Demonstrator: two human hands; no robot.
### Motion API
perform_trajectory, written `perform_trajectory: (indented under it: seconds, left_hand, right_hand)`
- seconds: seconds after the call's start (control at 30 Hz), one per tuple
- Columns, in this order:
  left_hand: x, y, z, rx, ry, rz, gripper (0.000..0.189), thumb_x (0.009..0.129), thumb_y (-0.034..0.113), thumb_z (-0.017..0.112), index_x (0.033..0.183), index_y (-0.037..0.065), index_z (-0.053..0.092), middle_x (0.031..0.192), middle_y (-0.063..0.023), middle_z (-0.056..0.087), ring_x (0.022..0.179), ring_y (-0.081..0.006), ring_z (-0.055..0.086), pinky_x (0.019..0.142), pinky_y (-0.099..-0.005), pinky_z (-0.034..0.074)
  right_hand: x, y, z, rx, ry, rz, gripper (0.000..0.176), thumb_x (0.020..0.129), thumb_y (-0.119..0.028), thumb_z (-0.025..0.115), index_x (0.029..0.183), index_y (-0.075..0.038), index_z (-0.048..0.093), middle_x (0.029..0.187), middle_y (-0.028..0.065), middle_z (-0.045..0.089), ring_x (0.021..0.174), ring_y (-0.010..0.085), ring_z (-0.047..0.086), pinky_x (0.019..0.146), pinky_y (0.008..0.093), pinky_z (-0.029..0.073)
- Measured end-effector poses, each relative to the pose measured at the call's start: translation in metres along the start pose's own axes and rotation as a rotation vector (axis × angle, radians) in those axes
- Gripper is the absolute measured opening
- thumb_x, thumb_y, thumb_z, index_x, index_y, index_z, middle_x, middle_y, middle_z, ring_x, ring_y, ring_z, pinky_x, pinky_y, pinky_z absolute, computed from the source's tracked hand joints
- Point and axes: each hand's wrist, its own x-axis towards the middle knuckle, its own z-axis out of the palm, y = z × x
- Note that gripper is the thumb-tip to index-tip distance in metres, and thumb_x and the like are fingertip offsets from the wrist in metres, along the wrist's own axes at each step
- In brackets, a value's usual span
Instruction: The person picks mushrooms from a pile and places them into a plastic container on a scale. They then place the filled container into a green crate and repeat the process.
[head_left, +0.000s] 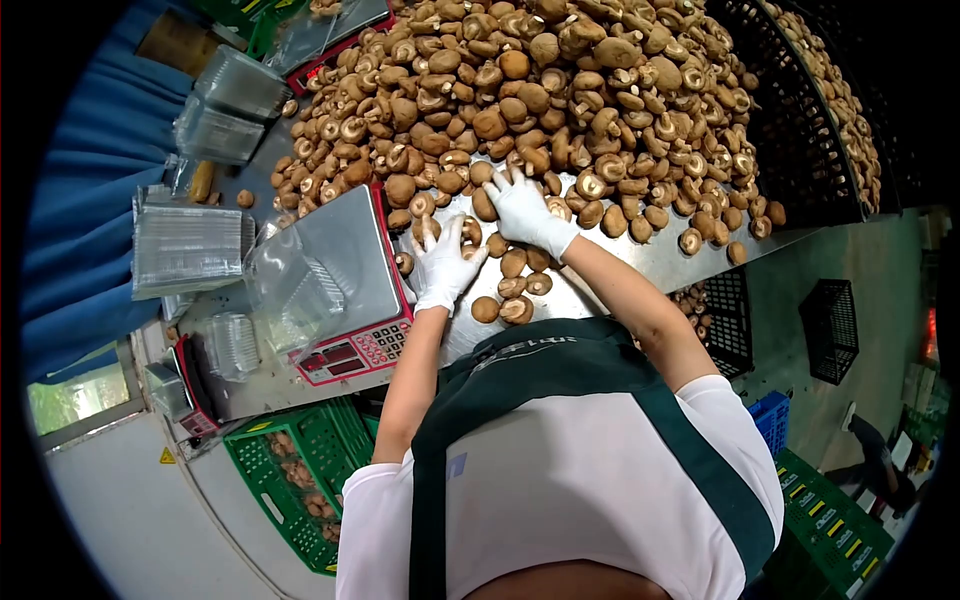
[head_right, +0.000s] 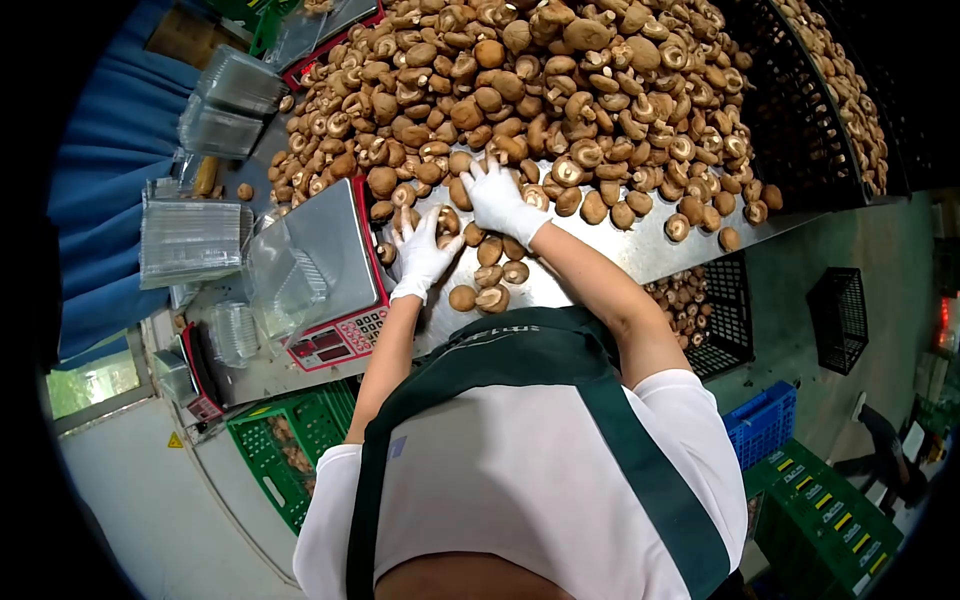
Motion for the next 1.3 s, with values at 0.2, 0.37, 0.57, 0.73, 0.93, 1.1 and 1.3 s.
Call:
perform_trajectory:
  seconds: [0.2, 0.37, 0.57, 0.73, 0.93, 1.1, 1.3]
  left_hand:
    - [-0.051, -0.005, -0.012, -0.419, 0.217, 0.196, 0.061, 0.071, 0.021, 0.074, 0.126, 0.006, 0.05, 0.134, -0.0197, 0.045, 0.124, -0.0355, 0.042, 0.104, -0.0399, 0.033]
    - [-0.094, -0.008, -0.014, -0.458, 0.208, -0.063, 0.07, 0.068, 0.021, 0.076, 0.129, 0.006, 0.046, 0.138, -0.0198, 0.04, 0.125, -0.0359, 0.04, 0.103, -0.0418, 0.034]
    - [-0.101, 0.006, -0.013, -0.088, -0.041, 0.058, 0.099, 0.058, 0.038, 0.082, 0.139, 0.009, 0.034, 0.145, -0.0216, 0.027, 0.128, -0.0402, 0.033, 0.104, -0.049, 0.028]
    - [-0.091, 0.009, 0.001, 0.112, -0.025, 0.142, 0.111, 0.051, 0.05, 0.08, 0.144, 0.019, 0.027, 0.146, -0.0195, 0.026, 0.128, -0.0417, 0.032, 0.098, -0.062, 0.024]
    - [-0.065, 0.02, 0.007, 0.17, -0.087, 0.143, 0.111, 0.05, 0.053, 0.079, 0.144, 0.021, 0.027, 0.145, -0.0196, 0.026, 0.121, -0.0371, 0.039, 0.091, -0.0584, 0.031]
    - [-0.048, 0.007, -0.001, -0.007, -0.036, 0.117, 0.115, 0.048, 0.042, 0.083, 0.144, 0.02, 0.025, 0.14, -0.0234, 0.031, 0.11, -0.0416, 0.045, 0.09, -0.0468, 0.043]
    - [-0.032, -0.011, -0.001, -0.212, -0.141, 0.161, 0.112, 0.05, 0.034, 0.085, 0.144, 0.016, 0.026, 0.13, -0.02, 0.039, 0.116, -0.0396, 0.044, 0.094, -0.0428, 0.042]
  right_hand:
    - [-0.057, 0.007, -0.036, 0.57, 0.253, -0.103, 0.045, 0.076, -0.014, 0.062, 0.12, -0.007, 0.055, 0.126, 0.015, 0.054, 0.111, 0.0302, 0.055, 0.096, 0.0364, 0.044]
    - [-0.129, 0.031, -0.057, 0.568, 0.098, 0.3, 0.052, 0.076, -0.025, 0.071, 0.124, -0.013, 0.055, 0.118, 0.0161, 0.059, 0.11, 0.03, 0.056, 0.092, 0.0355, 0.046]
    - [-0.156, 0.02, -0.029, 0.303, -0.234, 0.328, 0.1, 0.061, -0.044, 0.081, 0.14, -0.01, 0.03, 0.143, 0.0177, 0.035, 0.12, 0.0336, 0.048, 0.096, 0.0373, 0.044]
    - [-0.153, -0.002, -0.005, 0.256, -0.162, 0.245, 0.113, 0.053, -0.034, 0.084, 0.144, -0.012, 0.02, 0.143, 0.024, 0.028, 0.11, 0.0398, 0.049, 0.083, 0.0415, 0.051]
    - [-0.133, -0.01, 0.019, 0.166, -0.137, 0.197, 0.114, 0.053, -0.033, 0.084, 0.145, -0.015, 0.019, 0.142, 0.0241, 0.028, 0.102, 0.0378, 0.051, 0.073, 0.0424, 0.053]
    - [-0.118, -0.018, -0.001, 0.304, -0.161, 0.195, 0.113, 0.053, -0.035, 0.084, 0.144, -0.015, 0.02, 0.143, 0.0228, 0.026, 0.1, 0.0385, 0.053, 0.074, 0.0432, 0.053]
    - [-0.099, -0.014, 0.006, 0.49, -0.189, 0.172, 0.111, 0.053, -0.035, 0.085, 0.143, -0.011, 0.024, 0.143, 0.0194, 0.028, 0.109, 0.0379, 0.052, 0.087, 0.0407, 0.049]
